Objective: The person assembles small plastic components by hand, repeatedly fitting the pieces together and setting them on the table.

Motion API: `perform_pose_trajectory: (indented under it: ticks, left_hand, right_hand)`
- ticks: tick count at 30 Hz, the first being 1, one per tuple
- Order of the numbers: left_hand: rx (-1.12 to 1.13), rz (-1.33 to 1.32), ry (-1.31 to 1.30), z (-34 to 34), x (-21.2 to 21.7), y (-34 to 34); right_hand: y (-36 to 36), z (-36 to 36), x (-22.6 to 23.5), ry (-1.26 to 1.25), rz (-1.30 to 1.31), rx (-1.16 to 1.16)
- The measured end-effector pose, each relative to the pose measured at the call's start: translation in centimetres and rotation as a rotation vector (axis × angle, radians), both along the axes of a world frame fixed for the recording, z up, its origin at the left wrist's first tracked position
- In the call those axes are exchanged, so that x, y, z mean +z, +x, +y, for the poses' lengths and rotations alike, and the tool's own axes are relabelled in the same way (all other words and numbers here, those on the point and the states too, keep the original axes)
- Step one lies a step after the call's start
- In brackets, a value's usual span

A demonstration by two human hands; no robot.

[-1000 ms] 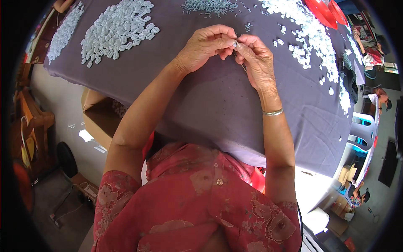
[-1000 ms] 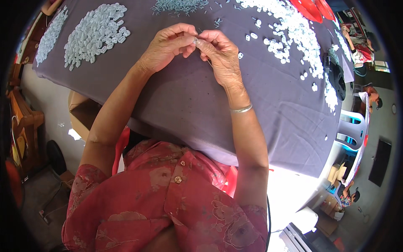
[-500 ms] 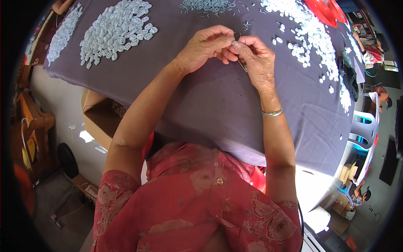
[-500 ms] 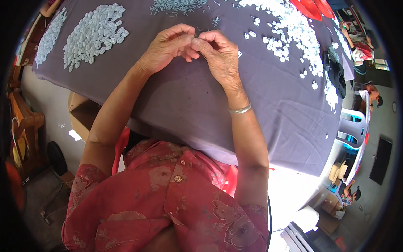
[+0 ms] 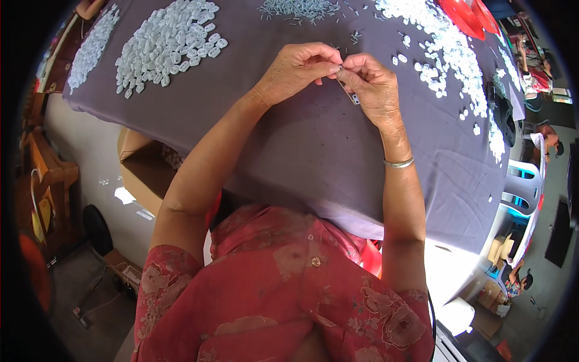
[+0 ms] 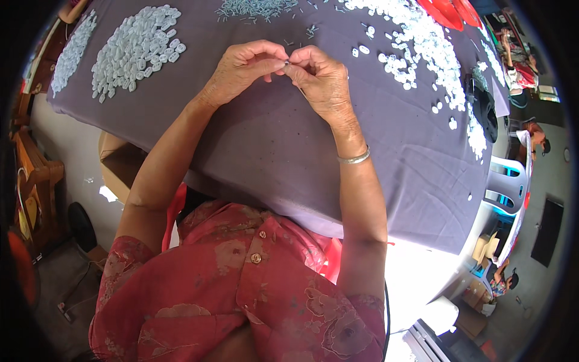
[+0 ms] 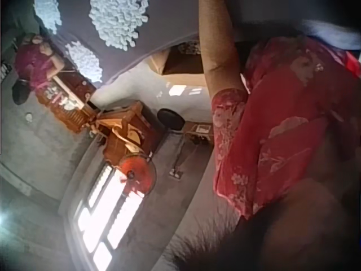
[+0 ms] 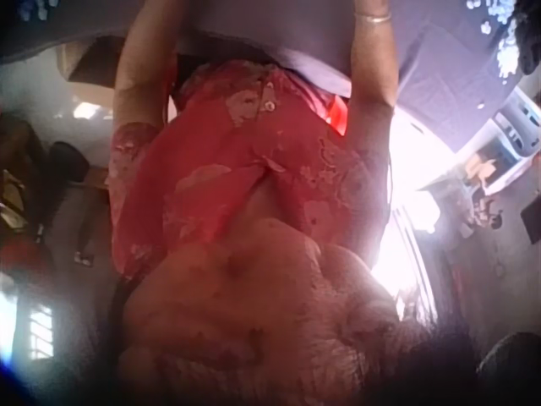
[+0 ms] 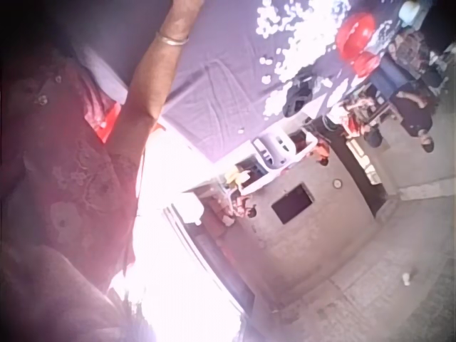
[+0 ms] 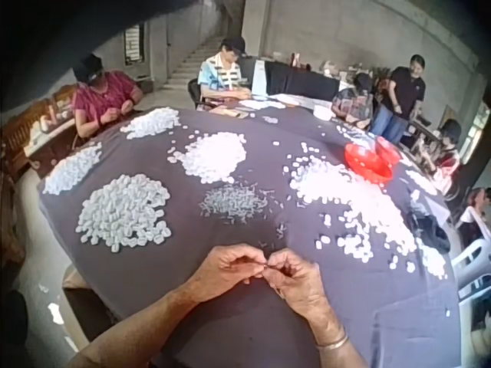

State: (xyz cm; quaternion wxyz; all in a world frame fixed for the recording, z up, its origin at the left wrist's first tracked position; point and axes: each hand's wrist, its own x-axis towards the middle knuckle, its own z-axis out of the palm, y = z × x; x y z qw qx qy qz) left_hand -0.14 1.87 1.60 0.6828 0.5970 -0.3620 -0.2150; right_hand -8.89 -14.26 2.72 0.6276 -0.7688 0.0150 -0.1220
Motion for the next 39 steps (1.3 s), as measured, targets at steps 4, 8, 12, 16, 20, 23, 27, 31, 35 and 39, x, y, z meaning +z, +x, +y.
perform_pose_trajectory:
  ticks: [4, 8, 12, 16, 20, 23, 27, 31, 35, 39]
  left_hand:
    - [-0.028, 0.008, 0.04, 0.4, 0.2, 0.1]
    - [0.002, 0.012, 0.046, 0.4, 0.1, -0.1]
    - [0.03, 0.08, -0.042, 0.4, -0.3, 0.2]
    - [0.185, 0.098, -0.093, 0.8, -0.4, 1.2]
    - [0.268, 0.071, -0.057, 0.6, -0.6, 1.5]
    - [0.3, 0.04, -0.061, 0.5, -1.3, 1.7]
    - [0.279, 0.009, -0.042, 0.0, -1.4, 1.6]
    - [0.283, 0.002, -0.017, 0.2, -1.3, 1.7]
    - [0.28, 0.034, -0.027, 0.1, -0.9, 1.5]
    - [0.22, 0.118, -0.026, 0.0, -0.2, 1.1]
  right_hand:
    - [-0.1, 0.2, 0.3, 0.004, -0.009, 0.019]
    - [-0.3, 0.3, 0.4, 0.038, -0.003, 0.045]
    - [0.3, 0.2, 0.6, 0.094, -0.017, 0.09]
    - [2.1, -1.0, 2.3, -0.182, 0.089, -0.118]
    - [5.0, -2.2, 3.1, -0.446, 0.142, -0.15]
    - [6.6, -1.6, 4.0, -0.677, 0.287, -0.031]
    - [8.7, -1.7, 3.7, -0.826, 0.323, 0.046]
    - [9.3, -2.1, 2.8, -0.822, 0.333, 0.12]
    - [7.3, -1.6, 3.4, -0.247, 0.203, -0.013]
    - [5.3, -1.3, 2.5, 0.207, 0.187, -0.042]
